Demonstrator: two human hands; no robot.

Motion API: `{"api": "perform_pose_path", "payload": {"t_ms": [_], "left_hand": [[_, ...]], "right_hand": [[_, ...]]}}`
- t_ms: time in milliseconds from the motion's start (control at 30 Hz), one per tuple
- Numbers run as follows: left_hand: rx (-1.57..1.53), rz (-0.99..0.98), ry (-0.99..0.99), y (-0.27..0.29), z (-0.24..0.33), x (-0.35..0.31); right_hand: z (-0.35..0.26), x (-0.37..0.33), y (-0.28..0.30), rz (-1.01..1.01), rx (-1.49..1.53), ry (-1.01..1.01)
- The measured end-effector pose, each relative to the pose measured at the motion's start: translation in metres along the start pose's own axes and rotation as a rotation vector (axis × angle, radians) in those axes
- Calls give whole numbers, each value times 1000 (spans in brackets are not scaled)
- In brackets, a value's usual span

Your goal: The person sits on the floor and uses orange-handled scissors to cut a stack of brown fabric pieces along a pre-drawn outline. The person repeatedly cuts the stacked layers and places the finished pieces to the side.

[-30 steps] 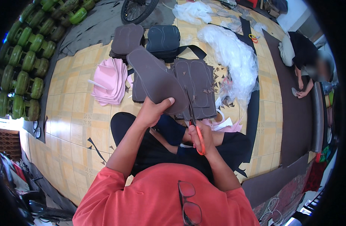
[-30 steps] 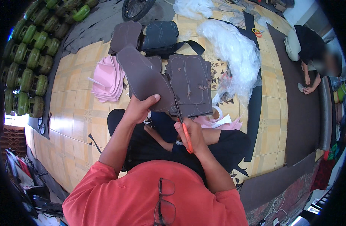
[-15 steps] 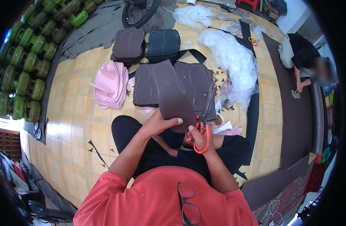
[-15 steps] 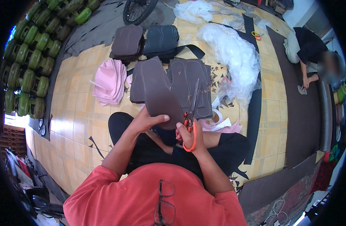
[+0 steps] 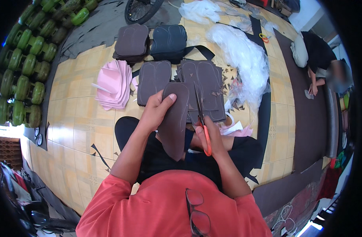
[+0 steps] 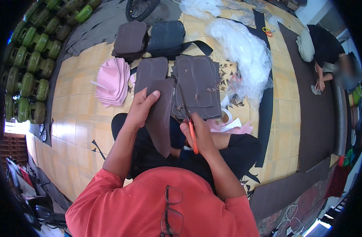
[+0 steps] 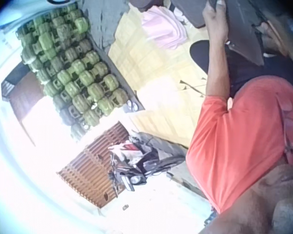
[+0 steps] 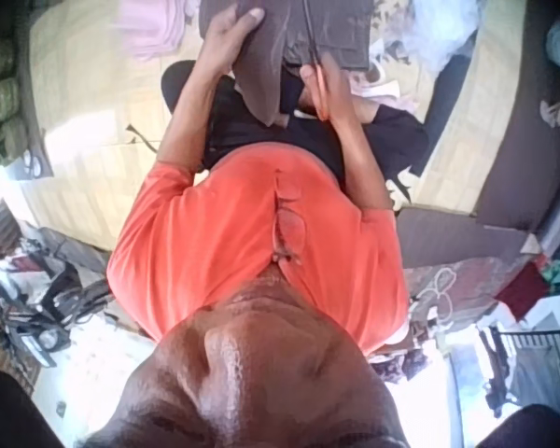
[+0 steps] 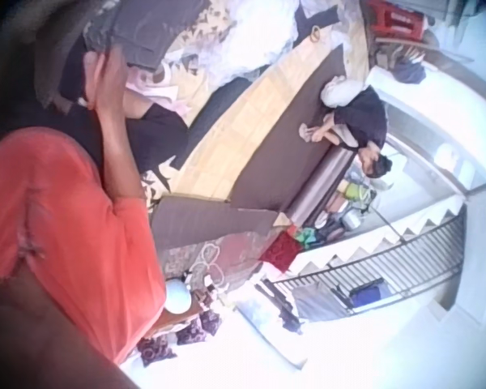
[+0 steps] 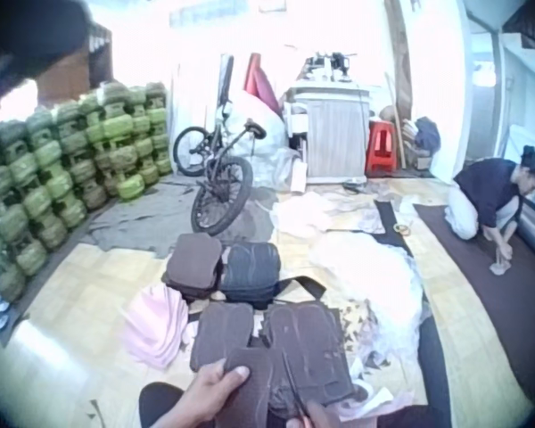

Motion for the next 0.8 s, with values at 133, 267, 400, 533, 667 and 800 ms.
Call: {"api": "perform_pose_path", "payload": {"t_ms": [133,267,400,533,667,800], "left_hand": [[85,-112,49,-12,-13,-6],[165,-158,49,-18,-15,-6],[219,-139,29,-17,-13,-5],[217,-164,41,-18,-16,-4],[238,-185,111,-8,-24,0],[221,-212,158,2,-21,4]], "right_hand": [[-10,6,5,26,-38,69],[-13,6,8,54,-7,86],[-11,7,6,-14,-30,57],[-3,5,6,-18,-9,59],[7,3,9,-67,11,-17],[25,0,15,-59,-49,-87]]}}
Point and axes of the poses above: each hand's wrist, its own x-axis towards the middle knuckle, its own y-axis out of the back of the hand, z = x × y, the point moved 10 cm from there along x, towards the middle knuckle, and after that the axes turned 5 degrees about x, right-handed, at the moved point
